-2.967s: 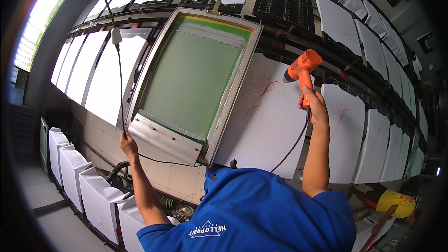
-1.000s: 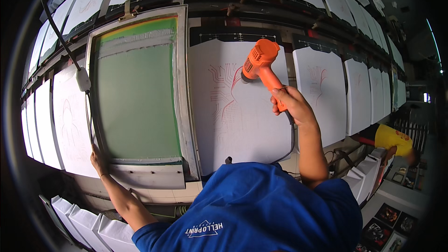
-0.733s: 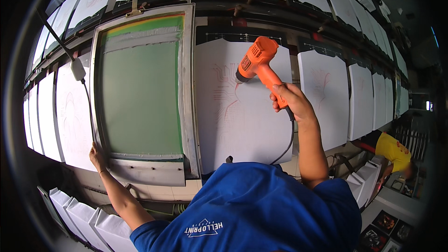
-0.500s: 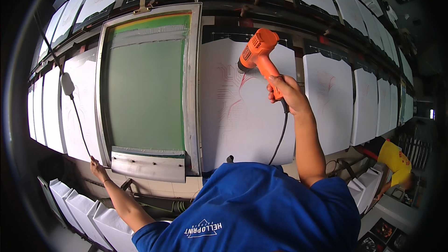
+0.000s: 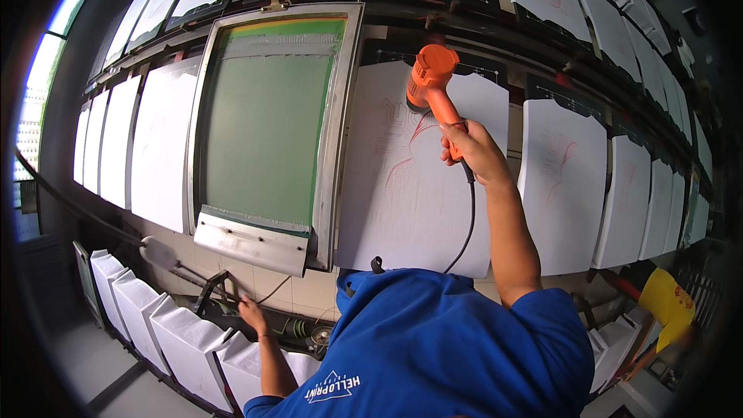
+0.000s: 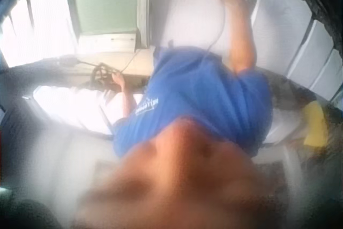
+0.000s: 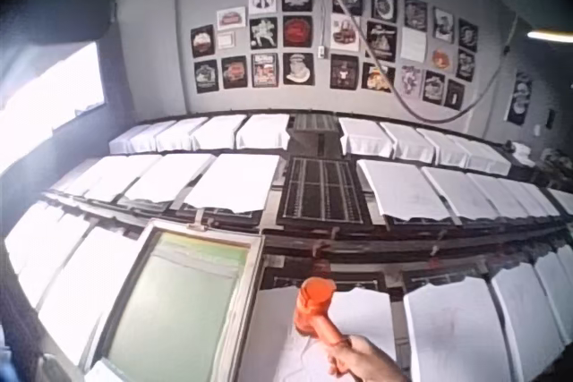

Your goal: The person uses an orange heat gun to apply heat to a white t-shirt with a red design, which is laid flat on a workbench. They move the heat gun systematically across the surface of the shirt while occasionally using their left hand to hold the garment or adjust the power cord.

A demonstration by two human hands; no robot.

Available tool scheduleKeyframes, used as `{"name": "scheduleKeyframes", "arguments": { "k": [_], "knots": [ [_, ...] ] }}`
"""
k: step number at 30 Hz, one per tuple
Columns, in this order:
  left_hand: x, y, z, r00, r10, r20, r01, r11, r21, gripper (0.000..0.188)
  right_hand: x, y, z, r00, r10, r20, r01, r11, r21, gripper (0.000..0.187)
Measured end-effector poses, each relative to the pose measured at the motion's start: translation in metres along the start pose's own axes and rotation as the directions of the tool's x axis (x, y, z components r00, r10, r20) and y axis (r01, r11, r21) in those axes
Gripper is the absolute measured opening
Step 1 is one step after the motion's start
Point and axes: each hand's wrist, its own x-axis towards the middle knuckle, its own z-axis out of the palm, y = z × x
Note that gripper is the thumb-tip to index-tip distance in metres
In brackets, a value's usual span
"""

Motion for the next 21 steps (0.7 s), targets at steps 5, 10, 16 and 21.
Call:
{"name": "scheduleKeyframes", "arguments": {
  "k": [5, 10, 16, 21],
  "knots": [
    [-0.134, 0.103, -0.001, 0.944, -0.187, 0.272, 0.195, 0.981, -0.004, 0.041, -0.026, -0.002, -0.016, 0.986, 0.098, 0.133, -0.088, 0.993, -0.078, 0.04],
    [-0.19, 0.177, 0.018, 0.971, -0.173, 0.165, 0.196, 0.971, -0.138, 0.033, -0.027, -0.001, -0.011, 0.985, 0.086, 0.15, -0.066, 0.989, -0.134, 0.039],
    [-0.207, 0.164, 0.034, 0.987, -0.115, -0.116, 0.098, 0.985, -0.141, 0.023, -0.004, -0.001, 0.004, 0.98, 0.034, 0.194, -0.017, 0.996, -0.089, 0.042],
    [-0.194, 0.148, 0.035, 0.983, -0.074, -0.166, 0.058, 0.994, -0.096, 0.03, 0.019, 0.005, 0.019, 0.977, 0.027, 0.21, -0.001, 0.992, -0.123, 0.039]
  ]
}}
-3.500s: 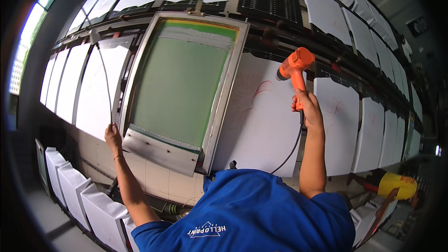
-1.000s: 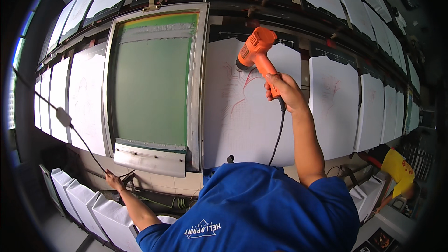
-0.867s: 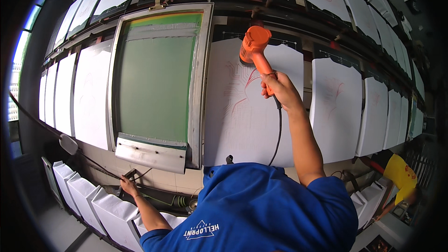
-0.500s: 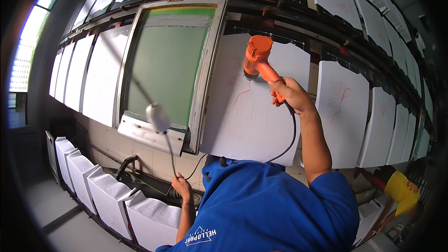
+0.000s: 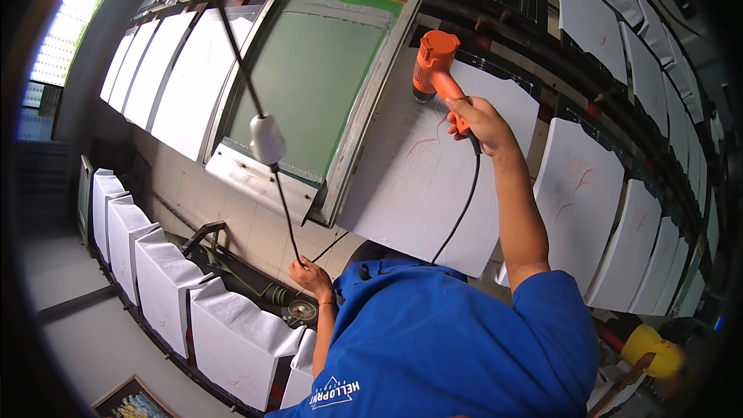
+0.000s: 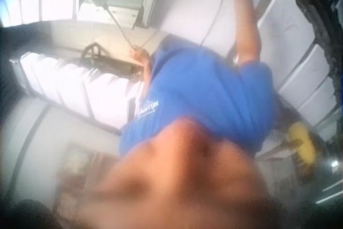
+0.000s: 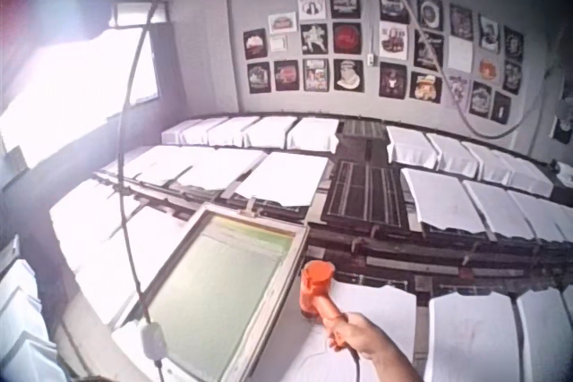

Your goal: The person uses an orange heat gun to apply heat to a white t-shirt with a red design, which is laid flat on a workbench. They move the heat gun systematically across the surface of the shirt while occasionally using their left hand to hold the garment or adjust the power cord.

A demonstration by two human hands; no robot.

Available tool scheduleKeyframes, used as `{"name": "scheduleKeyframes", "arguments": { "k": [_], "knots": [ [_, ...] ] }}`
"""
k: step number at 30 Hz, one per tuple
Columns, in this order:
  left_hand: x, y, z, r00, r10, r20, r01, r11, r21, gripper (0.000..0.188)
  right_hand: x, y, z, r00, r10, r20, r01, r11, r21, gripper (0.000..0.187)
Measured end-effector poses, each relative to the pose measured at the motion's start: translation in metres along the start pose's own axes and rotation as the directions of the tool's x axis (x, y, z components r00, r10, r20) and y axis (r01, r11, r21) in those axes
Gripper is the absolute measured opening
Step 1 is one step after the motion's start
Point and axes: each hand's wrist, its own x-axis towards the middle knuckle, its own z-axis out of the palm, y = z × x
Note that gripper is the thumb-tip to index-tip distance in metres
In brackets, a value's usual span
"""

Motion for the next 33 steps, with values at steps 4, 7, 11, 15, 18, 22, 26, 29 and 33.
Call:
{"name": "scheduleKeyframes", "arguments": {
  "k": [4, 7, 11, 15, 18, 22, 26, 29, 33],
  "knots": [
    [0.008, -0.02, -0.001, 0.985, 0.089, 0.151, -0.083, 0.996, -0.044, 0.035, 0.014, -0.008, 0.012, 0.998, -0.059, -0.007, 0.059, 0.998, -0.005, 0.034],
    [0.018, -0.043, -0.01, 0.941, 0.221, 0.256, -0.208, 0.975, -0.078, 0.032, 0.014, -0.01, 0.012, 0.996, -0.067, -0.065, 0.069, 0.997, 0.03, 0.033],
    [0.05, -0.06, -0.032, 0.791, 0.334, 0.512, -0.242, 0.94, -0.24, 0.026, 0.009, -0.002, 0.007, 0.978, -0.063, -0.2, 0.059, 0.998, -0.025, 0.036],
    [0.087, -0.057, -0.039, 0.402, 0.453, 0.796, -0.346, 0.88, -0.325, 0.025, -0.002, -0.006, 0.006, 0.974, -0.047, -0.222, 0.06, 0.997, 0.054, 0.036],
    [0.099, -0.048, -0.035, 0.075, 0.449, 0.891, -0.409, 0.829, -0.383, 0.029, -0.012, -0.008, 0.006, 0.967, -0.025, -0.254, 0.044, 0.997, 0.068, 0.037],
    [0.109, -0.035, -0.033, -0.199, 0.489, 0.849, -0.409, 0.746, -0.525, 0.027, -0.015, -0.004, 0.015, 0.956, -0.049, -0.291, 0.062, 0.997, 0.035, 0.038],
    [0.108, -0.031, -0.031, -0.342, 0.516, 0.786, -0.417, 0.666, -0.619, 0.019, -0.025, -0.009, 0.013, 0.989, 0.009, -0.15, 0.006, 0.995, 0.101, 0.036],
    [0.106, -0.045, -0.016, -0.343, 0.538, 0.77, -0.432, 0.637, -0.638, 0.02, -0.033, -0.003, 0.022, 0.988, 0.027, -0.154, -0.015, 0.997, 0.077, 0.036],
    [0.11, -0.038, -0.017, -0.391, 0.558, 0.732, -0.375, 0.629, -0.68, 0.022, -0.037, -0.001, 0.034, 0.995, 0.05, -0.088, -0.042, 0.996, 0.085, 0.034]
  ]
}}
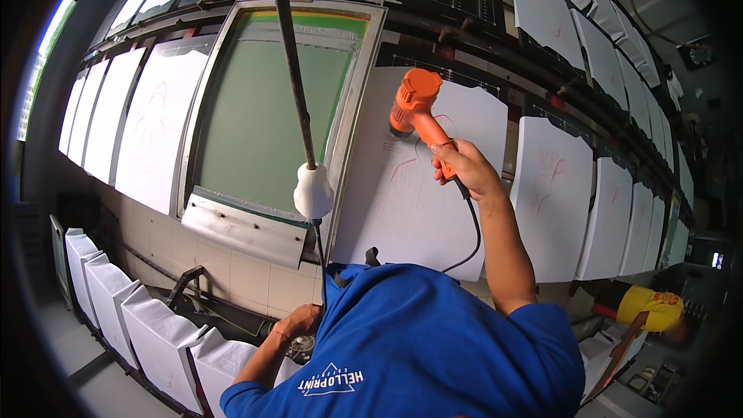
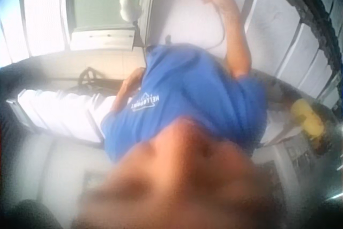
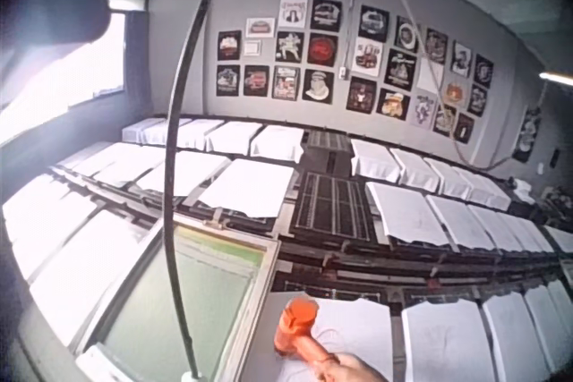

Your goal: The person uses an orange heat gun to apply heat to a white t-shirt with a red design, which is laid flat on a workbench. They move the heat gun systematically across the surface of the shirt while occasionally using their left hand to hold the garment or adjust the power cord.

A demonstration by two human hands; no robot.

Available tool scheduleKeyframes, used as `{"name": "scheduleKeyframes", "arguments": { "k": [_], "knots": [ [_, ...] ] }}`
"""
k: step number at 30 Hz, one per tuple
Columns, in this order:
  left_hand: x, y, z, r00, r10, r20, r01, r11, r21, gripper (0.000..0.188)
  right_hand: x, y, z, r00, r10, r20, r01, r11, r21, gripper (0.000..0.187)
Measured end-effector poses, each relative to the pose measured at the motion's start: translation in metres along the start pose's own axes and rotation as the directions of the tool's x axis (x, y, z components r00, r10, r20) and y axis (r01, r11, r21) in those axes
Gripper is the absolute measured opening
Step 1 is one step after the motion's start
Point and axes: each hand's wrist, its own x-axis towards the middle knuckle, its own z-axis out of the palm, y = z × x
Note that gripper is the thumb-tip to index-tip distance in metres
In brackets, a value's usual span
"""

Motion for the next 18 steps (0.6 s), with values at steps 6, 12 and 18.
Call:
{"name": "scheduleKeyframes", "arguments": {
  "k": [6, 12, 18],
  "knots": [
    [-0.012, 0.02, -0.018, 0.992, -0.038, 0.121, 0.032, 0.998, 0.052, 0.029, -0.011, 0.005, 0.015, 0.996, 0.013, -0.093, -0.022, 0.995, -0.1, 0.035],
    [0.002, 0.039, -0.034, 0.995, -0.016, 0.103, 0.004, 0.993, 0.12, 0.029, -0.007, 0.008, 0.018, 1.0, 0.008, 0.004, -0.008, 1.0, 0.005, 0.034],
    [0.017, 0.026, -0.03, 0.994, -0.061, 0.086, 0.043, 0.98, 0.192, 0.036, -0.018, -0.001, 0.025, 0.992, 0.12, 0.03, -0.118, 0.99, -0.078, 0.038]
  ]
}}
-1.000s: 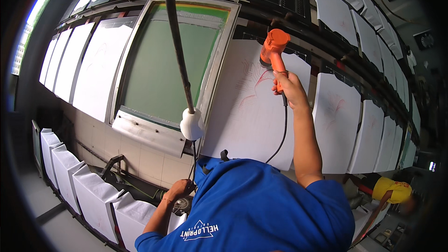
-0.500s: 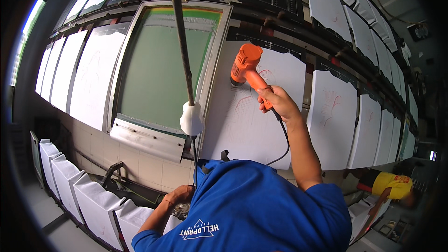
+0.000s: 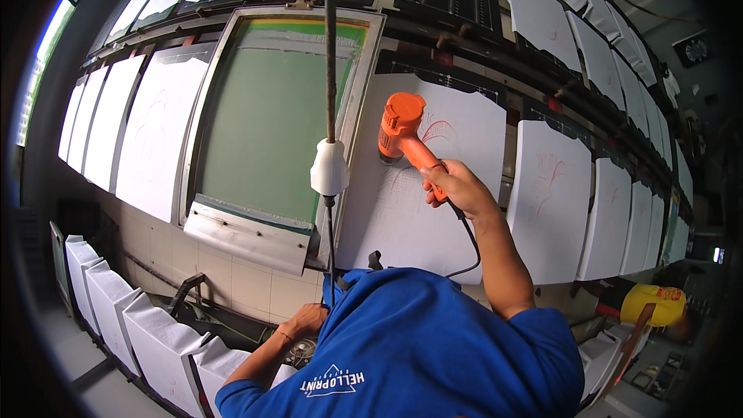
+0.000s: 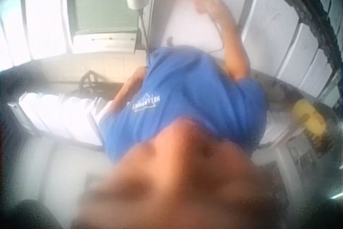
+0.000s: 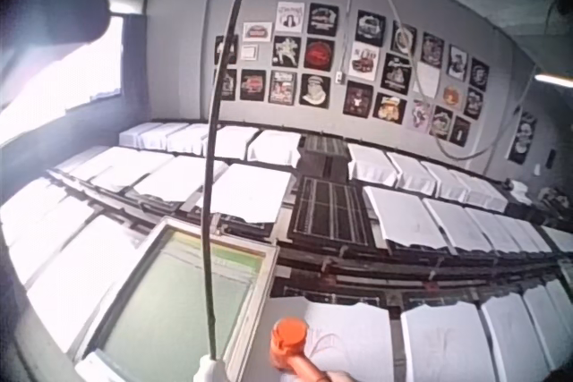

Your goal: The person uses an orange heat gun to apply heat to a white t-shirt with a red design, which is laid flat on a workbench. They move the heat gun systematically across the surface of the shirt while occasionally using their left hand to hold the garment or adjust the power cord.

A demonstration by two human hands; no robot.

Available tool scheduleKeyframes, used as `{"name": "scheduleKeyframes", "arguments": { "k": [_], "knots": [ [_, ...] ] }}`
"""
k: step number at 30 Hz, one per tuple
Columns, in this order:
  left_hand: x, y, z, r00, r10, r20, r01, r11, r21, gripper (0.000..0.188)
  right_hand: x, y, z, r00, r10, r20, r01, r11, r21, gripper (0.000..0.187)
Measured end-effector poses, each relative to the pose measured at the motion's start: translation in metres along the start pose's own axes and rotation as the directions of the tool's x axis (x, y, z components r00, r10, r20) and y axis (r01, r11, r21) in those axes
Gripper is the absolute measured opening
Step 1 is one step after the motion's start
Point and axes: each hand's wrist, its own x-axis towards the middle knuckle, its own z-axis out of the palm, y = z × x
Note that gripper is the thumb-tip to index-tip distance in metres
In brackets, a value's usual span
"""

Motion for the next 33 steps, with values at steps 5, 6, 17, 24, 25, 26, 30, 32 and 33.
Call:
{"name": "scheduleKeyframes", "arguments": {
  "k": [5, 6, 17, 24, 25, 26, 30, 32, 33],
  "knots": [
    [0.002, -0.005, 0.005, 0.974, 0.112, -0.198, -0.112, 0.994, 0.009, 0.039, -0.011, 0.008, -0.009, 0.999, -0.013, -0.045, 0.012, 0.999, -0.033, 0.037],
    [0.002, -0.003, 0.001, 0.984, 0.094, -0.151, -0.093, 0.996, 0.017, 0.039, -0.016, 0.005, -0.014, 0.999, 0.009, -0.041, -0.01, 0.999, -0.037, 0.036],
    [0.005, -0.003, -0.01, 0.987, 0.112, -0.114, -0.115, 0.993, -0.018, 0.035, 0.016, 0.008, -0.071, 0.932, -0.137, -0.336, 0.165, 0.985, 0.056, 0.036],
    [0.007, -0.008, 0.001, 0.982, 0.12, -0.149, -0.126, 0.992, -0.026, 0.034, 0.0, 0.011, -0.074, 0.912, -0.099, -0.399, 0.131, 0.99, 0.054, 0.04],
    [0.007, -0.009, 0.002, 0.981, 0.123, -0.151, -0.127, 0.992, -0.021, 0.034, -0.009, 0.008, -0.074, 0.925, -0.081, -0.37, 0.117, 0.99, 0.076, 0.04],
    [0.008, -0.011, 0.004, 0.983, 0.112, -0.144, -0.116, 0.993, -0.016, 0.035, -0.013, 0.008, -0.075, 0.938, -0.063, -0.34, 0.102, 0.99, 0.098, 0.04],
    [0.008, -0.004, -0.007, 0.986, 0.116, -0.118, -0.117, 0.993, 0.003, 0.035, -0.005, 0.016, -0.062, 0.928, -0.109, -0.356, 0.161, 0.98, 0.118, 0.039],
    [0.008, 0.001, -0.014, 0.985, 0.13, -0.114, -0.129, 0.992, 0.01, 0.034, -0.004, 0.017, -0.049, 0.938, -0.09, -0.335, 0.143, 0.98, 0.136, 0.038],
    [0.007, 0.002, -0.013, 0.985, 0.127, -0.114, -0.127, 0.992, 0.012, 0.034, -0.006, 0.017, -0.045, 0.951, -0.064, -0.301, 0.11, 0.985, 0.136, 0.037]
  ]
}}
